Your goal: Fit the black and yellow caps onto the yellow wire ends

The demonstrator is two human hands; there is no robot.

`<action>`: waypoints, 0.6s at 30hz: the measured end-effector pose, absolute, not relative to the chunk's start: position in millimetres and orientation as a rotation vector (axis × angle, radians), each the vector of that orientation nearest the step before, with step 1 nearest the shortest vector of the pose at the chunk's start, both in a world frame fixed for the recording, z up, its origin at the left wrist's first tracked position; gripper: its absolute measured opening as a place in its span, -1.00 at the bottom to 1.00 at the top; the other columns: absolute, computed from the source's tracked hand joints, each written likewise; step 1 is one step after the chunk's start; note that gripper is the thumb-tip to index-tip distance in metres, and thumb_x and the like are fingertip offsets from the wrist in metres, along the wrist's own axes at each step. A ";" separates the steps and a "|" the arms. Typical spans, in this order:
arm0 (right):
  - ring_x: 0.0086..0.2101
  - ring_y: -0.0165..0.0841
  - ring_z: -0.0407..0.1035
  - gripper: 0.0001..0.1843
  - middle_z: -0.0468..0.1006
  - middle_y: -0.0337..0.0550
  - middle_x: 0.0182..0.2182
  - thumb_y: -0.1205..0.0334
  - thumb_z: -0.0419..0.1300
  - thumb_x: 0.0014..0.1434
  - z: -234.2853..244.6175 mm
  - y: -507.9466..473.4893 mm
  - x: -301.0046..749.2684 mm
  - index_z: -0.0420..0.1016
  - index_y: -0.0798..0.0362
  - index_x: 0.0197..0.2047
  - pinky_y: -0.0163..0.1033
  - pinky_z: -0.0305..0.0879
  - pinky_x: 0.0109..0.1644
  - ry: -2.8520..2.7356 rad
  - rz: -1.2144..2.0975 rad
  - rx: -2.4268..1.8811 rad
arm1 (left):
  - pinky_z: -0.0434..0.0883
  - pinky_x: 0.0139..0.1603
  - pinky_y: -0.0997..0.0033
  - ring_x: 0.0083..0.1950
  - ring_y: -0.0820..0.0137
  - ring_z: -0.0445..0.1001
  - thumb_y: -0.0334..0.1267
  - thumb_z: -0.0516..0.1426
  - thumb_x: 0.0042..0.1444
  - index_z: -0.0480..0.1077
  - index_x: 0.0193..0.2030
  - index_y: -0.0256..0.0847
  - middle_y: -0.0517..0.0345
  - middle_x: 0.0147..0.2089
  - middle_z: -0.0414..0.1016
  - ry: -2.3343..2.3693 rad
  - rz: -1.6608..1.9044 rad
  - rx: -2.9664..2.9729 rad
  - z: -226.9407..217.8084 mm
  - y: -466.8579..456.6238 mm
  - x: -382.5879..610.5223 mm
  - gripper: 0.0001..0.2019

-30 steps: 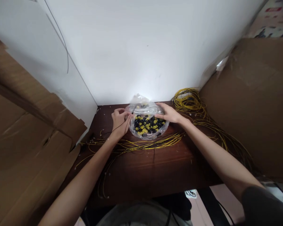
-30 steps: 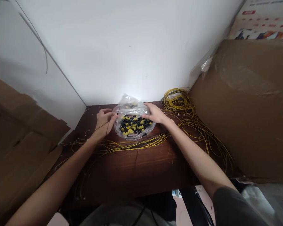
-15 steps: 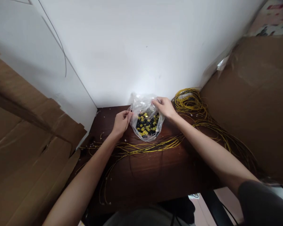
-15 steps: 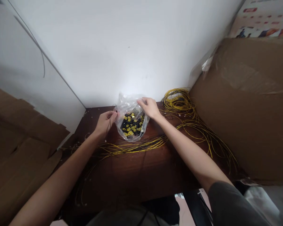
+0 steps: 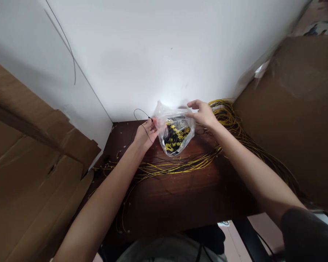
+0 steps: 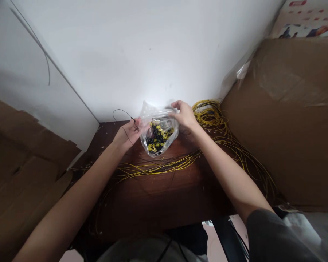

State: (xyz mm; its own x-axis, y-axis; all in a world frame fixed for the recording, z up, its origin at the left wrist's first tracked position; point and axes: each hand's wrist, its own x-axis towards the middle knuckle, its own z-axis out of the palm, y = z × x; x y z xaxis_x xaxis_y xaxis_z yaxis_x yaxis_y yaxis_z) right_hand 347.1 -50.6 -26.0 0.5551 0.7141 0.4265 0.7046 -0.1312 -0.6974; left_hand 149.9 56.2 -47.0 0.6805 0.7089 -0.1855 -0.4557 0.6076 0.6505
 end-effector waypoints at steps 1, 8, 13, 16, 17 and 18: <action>-0.17 -0.24 0.36 -0.61 0.49 -0.01 -0.17 0.31 0.24 -0.16 -22.2 -54.0 341.2 0.43 0.17 -0.18 -0.13 0.26 -0.09 -1.205 -0.010 -1.827 | 0.37 0.08 0.00 -0.32 0.43 0.44 -0.39 -0.01 0.21 0.35 -0.44 -0.33 0.10 -0.43 0.43 0.464 0.700 0.545 -46.1 56.6 152.9 -0.78; -0.23 -0.33 0.37 -0.84 0.50 -0.13 -0.30 0.35 0.08 0.10 -18.3 -76.6 284.0 0.48 0.11 -0.29 -0.16 0.25 -0.06 -1.856 0.100 -1.700 | 0.41 0.04 0.06 -0.36 0.44 0.42 -0.39 -0.03 0.23 0.29 -0.49 -0.28 0.11 -0.45 0.43 0.523 0.702 0.440 -35.8 56.7 160.2 -0.74; -0.10 -0.19 0.32 -0.66 0.45 -0.01 -0.14 0.11 0.16 0.13 -40.9 -74.4 273.6 0.46 0.12 -0.08 -0.10 0.23 -0.04 -2.024 0.054 -2.010 | 0.45 -0.20 0.36 -0.46 0.52 0.38 -0.40 0.00 0.20 0.33 -0.47 -0.32 0.17 -0.50 0.37 0.591 0.756 0.694 -34.3 60.5 152.1 -0.77; -0.06 -0.13 0.30 -0.58 0.41 0.04 -0.08 0.05 0.16 0.13 -49.3 -71.3 276.0 0.42 0.11 0.00 -0.06 0.21 -0.04 -2.049 -0.022 -2.153 | 0.36 -0.35 0.54 -0.47 0.55 0.36 -0.39 0.05 0.16 0.36 -0.46 -0.35 0.18 -0.53 0.35 0.643 0.768 0.937 -36.0 63.8 143.4 -0.82; -0.07 -0.13 0.30 -0.58 0.41 0.04 -0.08 0.06 0.15 0.14 -50.4 -70.2 276.8 0.41 0.10 0.00 -0.06 0.21 -0.05 -2.041 -0.047 -2.189 | 0.33 -0.36 0.55 -0.46 0.55 0.36 -0.39 0.07 0.14 0.36 -0.45 -0.35 0.17 -0.52 0.37 0.652 0.762 0.982 -36.9 64.4 140.2 -0.85; -0.07 -0.13 0.31 -0.60 0.41 0.04 -0.08 0.08 0.14 0.15 -50.9 -68.8 277.5 0.40 0.10 0.01 -0.08 0.21 -0.06 -2.025 -0.069 -2.223 | 0.32 -0.35 0.55 -0.44 0.54 0.37 -0.38 0.09 0.12 0.37 -0.44 -0.35 0.16 -0.50 0.39 0.656 0.757 1.006 -37.8 64.8 137.1 -0.87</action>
